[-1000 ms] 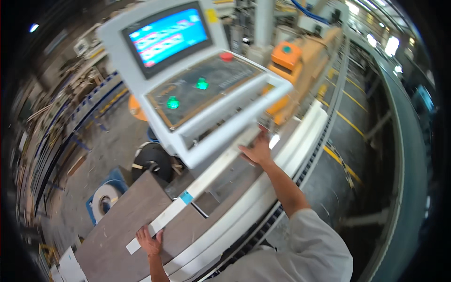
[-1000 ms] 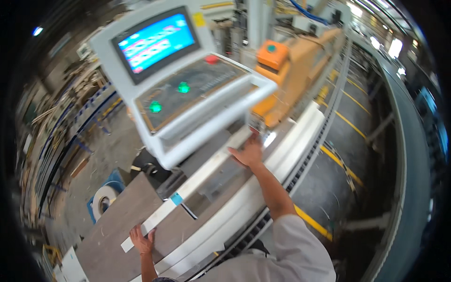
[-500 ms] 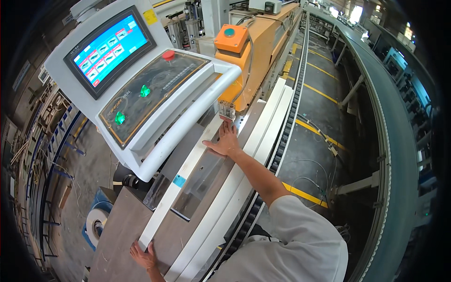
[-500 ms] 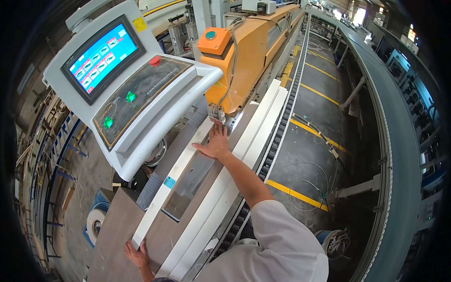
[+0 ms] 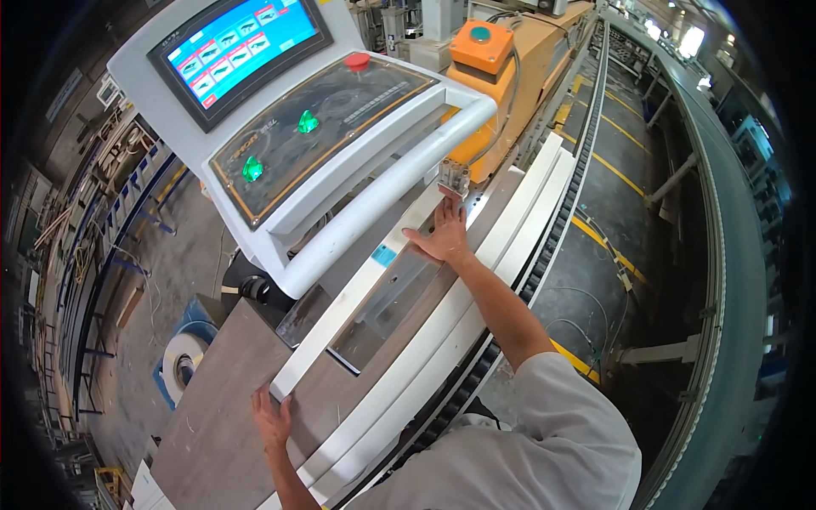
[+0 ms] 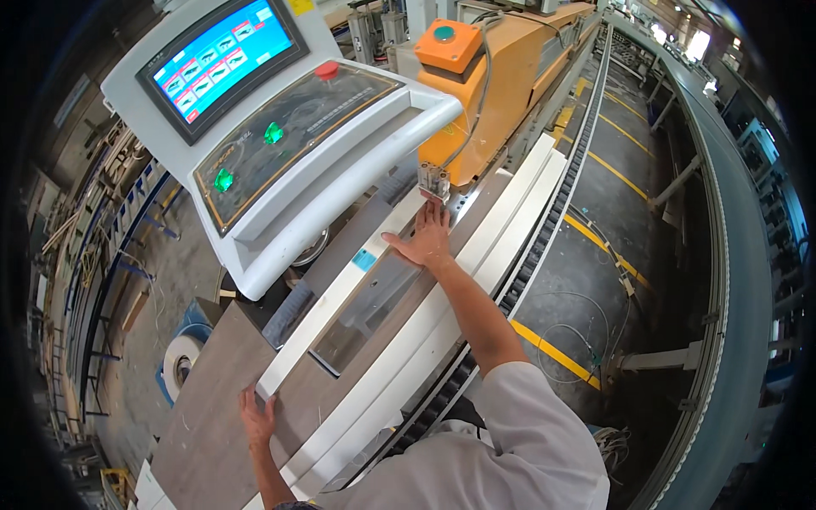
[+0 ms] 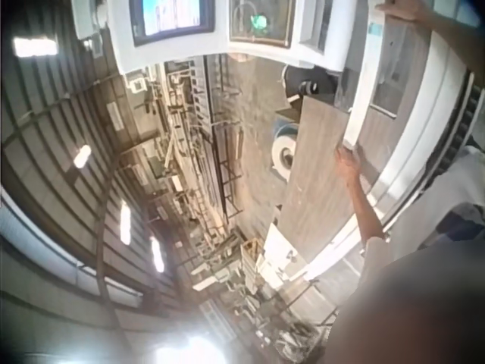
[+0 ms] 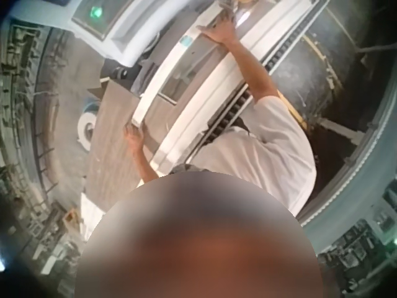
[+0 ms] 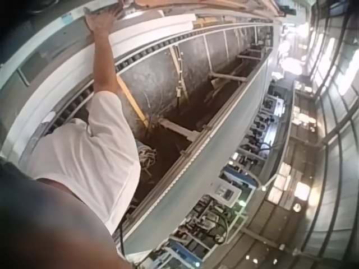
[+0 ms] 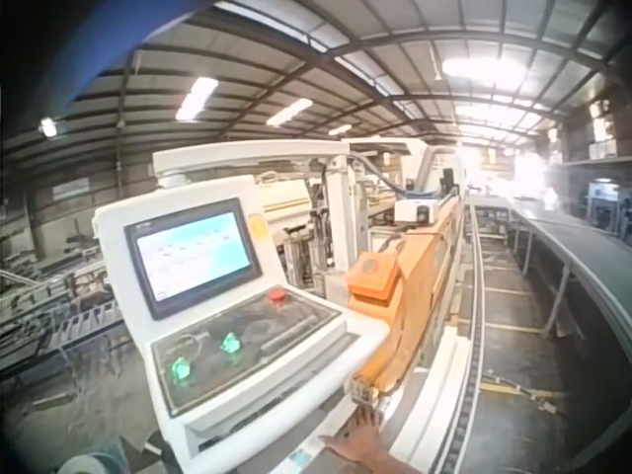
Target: Feed wooden boards into an industrial edge banding machine and interact with the control interface.
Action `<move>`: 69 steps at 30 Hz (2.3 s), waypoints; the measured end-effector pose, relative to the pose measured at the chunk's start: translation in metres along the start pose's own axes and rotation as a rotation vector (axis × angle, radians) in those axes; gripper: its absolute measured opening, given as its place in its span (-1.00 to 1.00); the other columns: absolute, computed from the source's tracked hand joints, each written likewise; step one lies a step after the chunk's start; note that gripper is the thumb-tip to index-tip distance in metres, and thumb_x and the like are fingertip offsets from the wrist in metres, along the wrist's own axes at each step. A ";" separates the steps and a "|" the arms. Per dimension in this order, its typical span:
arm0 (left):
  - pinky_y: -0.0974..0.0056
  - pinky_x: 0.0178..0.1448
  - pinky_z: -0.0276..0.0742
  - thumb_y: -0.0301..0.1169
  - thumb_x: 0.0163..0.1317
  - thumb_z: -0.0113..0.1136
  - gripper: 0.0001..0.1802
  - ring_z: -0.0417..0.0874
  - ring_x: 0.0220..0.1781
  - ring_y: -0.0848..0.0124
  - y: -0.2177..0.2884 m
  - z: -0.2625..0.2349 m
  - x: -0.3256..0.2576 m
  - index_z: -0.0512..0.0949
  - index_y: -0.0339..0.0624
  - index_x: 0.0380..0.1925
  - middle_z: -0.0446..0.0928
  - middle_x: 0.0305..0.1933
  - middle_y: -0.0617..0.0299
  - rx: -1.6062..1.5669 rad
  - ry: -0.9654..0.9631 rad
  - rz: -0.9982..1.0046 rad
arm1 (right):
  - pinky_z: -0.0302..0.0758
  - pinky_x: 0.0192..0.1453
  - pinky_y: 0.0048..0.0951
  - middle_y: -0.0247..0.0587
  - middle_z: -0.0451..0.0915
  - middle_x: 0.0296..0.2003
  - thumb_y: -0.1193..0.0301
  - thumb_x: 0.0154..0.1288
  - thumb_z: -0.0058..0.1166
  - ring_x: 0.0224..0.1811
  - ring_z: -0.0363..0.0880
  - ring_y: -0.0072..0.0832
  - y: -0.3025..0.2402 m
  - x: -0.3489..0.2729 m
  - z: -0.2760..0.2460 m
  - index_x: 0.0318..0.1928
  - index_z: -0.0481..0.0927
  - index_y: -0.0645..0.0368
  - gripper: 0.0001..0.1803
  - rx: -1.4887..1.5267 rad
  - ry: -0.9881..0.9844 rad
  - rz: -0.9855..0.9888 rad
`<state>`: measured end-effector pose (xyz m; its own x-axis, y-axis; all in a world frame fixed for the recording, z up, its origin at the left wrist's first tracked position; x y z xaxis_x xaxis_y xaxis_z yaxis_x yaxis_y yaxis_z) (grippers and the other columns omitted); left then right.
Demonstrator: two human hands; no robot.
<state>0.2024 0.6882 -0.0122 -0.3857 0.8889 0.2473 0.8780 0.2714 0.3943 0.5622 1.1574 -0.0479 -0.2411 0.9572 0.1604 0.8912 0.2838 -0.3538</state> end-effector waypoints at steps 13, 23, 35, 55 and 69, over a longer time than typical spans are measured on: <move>-0.12 0.34 0.33 -0.16 -0.03 0.54 -0.16 0.42 0.26 -0.10 0.072 0.019 0.055 0.41 -0.30 0.22 0.44 0.23 -0.12 0.149 0.126 -0.018 | -0.21 0.63 0.13 0.46 0.14 0.45 -0.54 0.10 -0.10 0.61 -0.04 0.08 -0.002 0.003 0.003 0.38 0.17 0.69 0.39 0.021 0.098 -0.054; -0.18 0.44 0.20 -0.10 -0.01 0.52 -0.14 0.39 0.31 -0.09 0.129 0.051 0.097 0.40 -0.33 0.22 0.43 0.25 -0.10 0.195 0.204 0.047 | -0.25 0.63 0.13 0.44 0.05 0.49 -0.42 0.32 -0.20 0.61 -0.09 0.13 -0.054 -0.052 0.014 0.43 0.11 0.64 0.23 0.096 -0.009 -0.044; -0.23 0.49 0.13 -0.10 -0.07 0.56 -0.08 0.31 0.38 -0.10 0.174 0.084 0.146 0.36 -0.33 0.24 0.39 0.27 -0.09 0.112 0.170 0.051 | -0.27 0.65 0.12 0.53 -0.03 0.49 -0.39 0.23 -0.01 0.62 -0.19 0.22 -0.141 -0.140 0.028 0.43 0.02 0.68 0.30 0.187 -0.159 -0.126; -0.14 0.39 0.31 -0.25 0.24 0.33 -0.37 0.39 0.33 -0.20 0.090 0.041 0.019 0.40 -0.30 0.25 0.38 0.32 -0.17 0.052 0.228 -0.109 | -0.27 0.63 0.17 0.40 0.01 0.51 -0.64 -0.16 0.02 0.63 -0.18 0.15 -0.021 -0.027 0.016 0.48 0.05 0.55 0.57 -0.014 -0.041 -0.054; -0.17 0.40 0.25 -0.17 0.25 0.28 -0.37 0.35 0.33 -0.17 0.093 0.048 0.030 0.41 -0.34 0.21 0.38 0.31 -0.15 0.119 0.237 -0.126 | -0.19 0.64 0.10 0.39 0.05 0.50 -0.65 -0.26 0.10 0.62 -0.12 0.14 0.062 0.002 -0.013 0.47 0.10 0.53 0.61 -0.092 0.139 0.523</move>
<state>0.2860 0.7573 -0.0105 -0.5368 0.7380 0.4088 0.8408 0.4280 0.3314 0.6218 1.1761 -0.0578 0.2904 0.9509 0.1071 0.9102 -0.2399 -0.3377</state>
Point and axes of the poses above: each hand's wrist, its own x-axis towards the middle knuckle, its own z-axis out of the palm, y = z × x, the point moved 9 cm from there along x, towards the middle knuckle
